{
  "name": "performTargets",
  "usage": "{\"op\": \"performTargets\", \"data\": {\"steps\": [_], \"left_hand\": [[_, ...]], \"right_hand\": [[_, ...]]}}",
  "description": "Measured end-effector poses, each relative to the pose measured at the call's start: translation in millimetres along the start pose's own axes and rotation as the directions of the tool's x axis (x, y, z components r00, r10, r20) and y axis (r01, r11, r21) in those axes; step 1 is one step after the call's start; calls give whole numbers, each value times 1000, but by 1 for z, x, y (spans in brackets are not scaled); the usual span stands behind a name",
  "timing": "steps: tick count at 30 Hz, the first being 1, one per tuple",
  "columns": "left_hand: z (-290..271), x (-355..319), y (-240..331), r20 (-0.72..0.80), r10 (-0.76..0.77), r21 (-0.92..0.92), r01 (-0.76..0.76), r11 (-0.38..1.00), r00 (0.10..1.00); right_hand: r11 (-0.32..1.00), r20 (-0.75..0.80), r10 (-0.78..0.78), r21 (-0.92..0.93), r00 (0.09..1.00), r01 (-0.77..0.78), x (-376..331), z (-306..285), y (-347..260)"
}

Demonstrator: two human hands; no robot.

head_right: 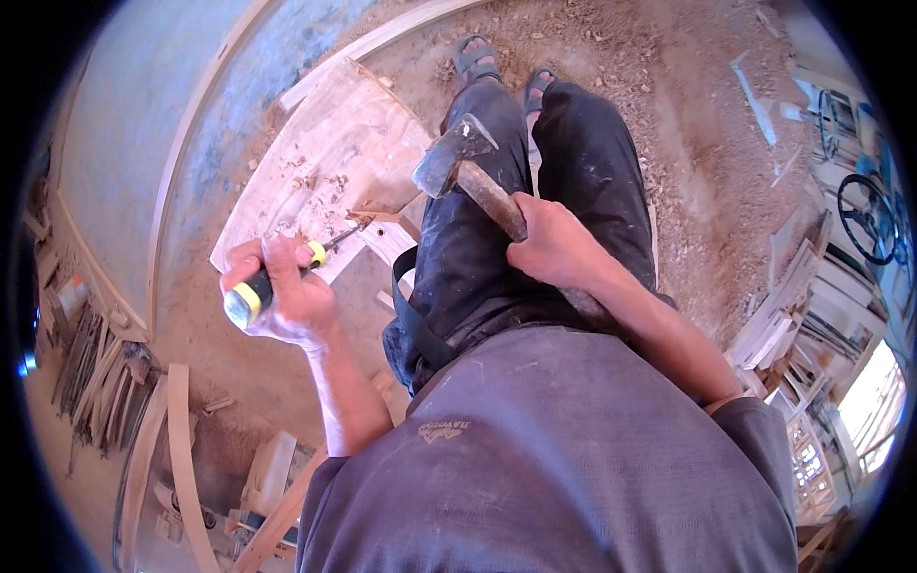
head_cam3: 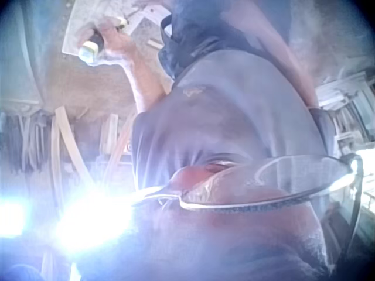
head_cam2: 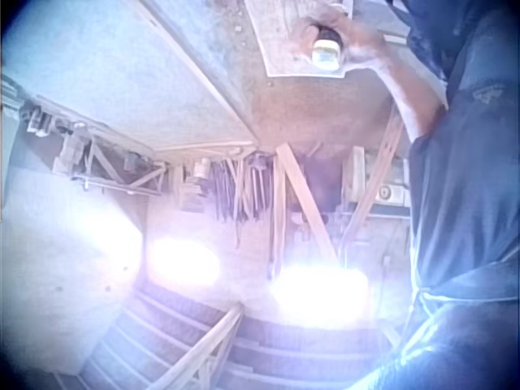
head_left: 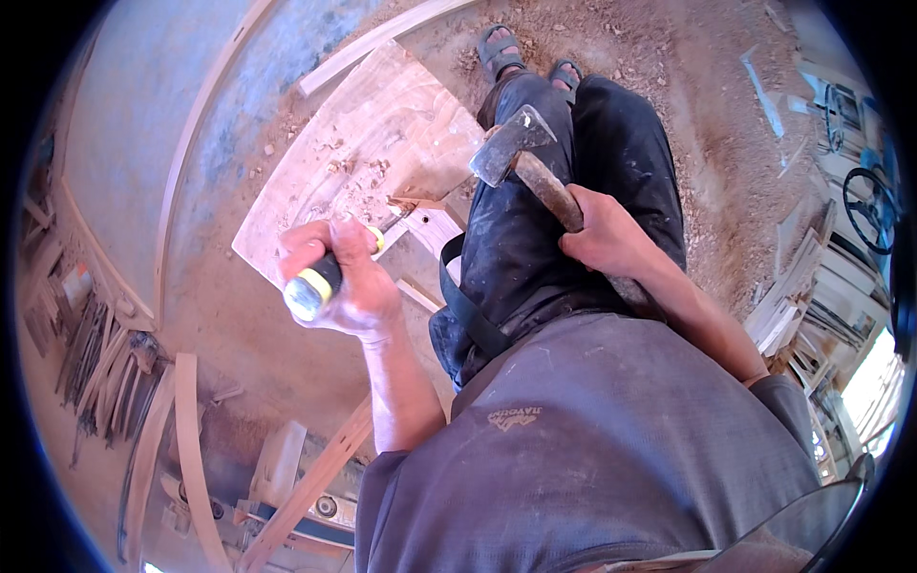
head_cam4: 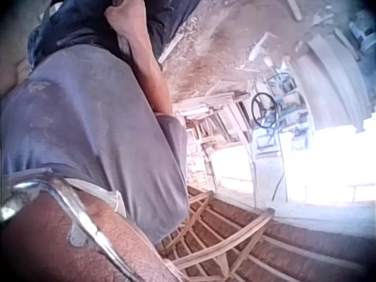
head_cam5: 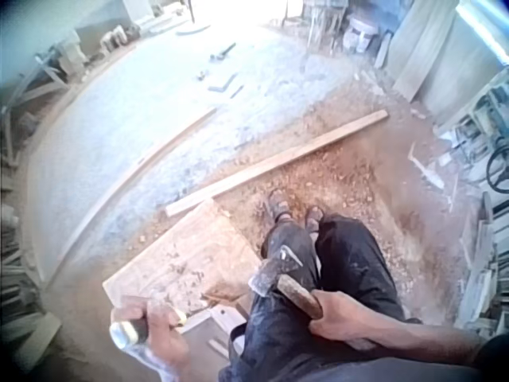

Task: The person carves a piece of wood using a chisel and a small axe.

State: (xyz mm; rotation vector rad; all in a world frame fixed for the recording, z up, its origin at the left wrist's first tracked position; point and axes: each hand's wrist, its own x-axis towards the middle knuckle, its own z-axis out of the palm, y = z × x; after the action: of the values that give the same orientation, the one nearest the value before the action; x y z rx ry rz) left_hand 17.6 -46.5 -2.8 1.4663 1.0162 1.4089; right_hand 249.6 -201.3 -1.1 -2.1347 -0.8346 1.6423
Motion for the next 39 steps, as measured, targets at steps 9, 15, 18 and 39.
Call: {"op": "performTargets", "data": {"steps": [9, 15, 18, 39], "left_hand": [[-5, -8, -1, -104, 44, -47, -49, 998, 994], [-7, -8, 1, -117, -22, -122, 7, 992, 993], [-8, -1, -8, 93, 60, -9, -60, 998, 994], [-31, 20, 69, 71, -168, -668, 172, 724, 983]], "right_hand": [[990, -175, -115, -99, 978, 99, -30, -9, -41], [933, -363, -339, -10, 868, 360, -52, -17, -85], [883, -418, -415, 29, 808, 468, -69, -13, -107], [783, -321, -621, -270, 715, 560, -85, 5, -125]]}}
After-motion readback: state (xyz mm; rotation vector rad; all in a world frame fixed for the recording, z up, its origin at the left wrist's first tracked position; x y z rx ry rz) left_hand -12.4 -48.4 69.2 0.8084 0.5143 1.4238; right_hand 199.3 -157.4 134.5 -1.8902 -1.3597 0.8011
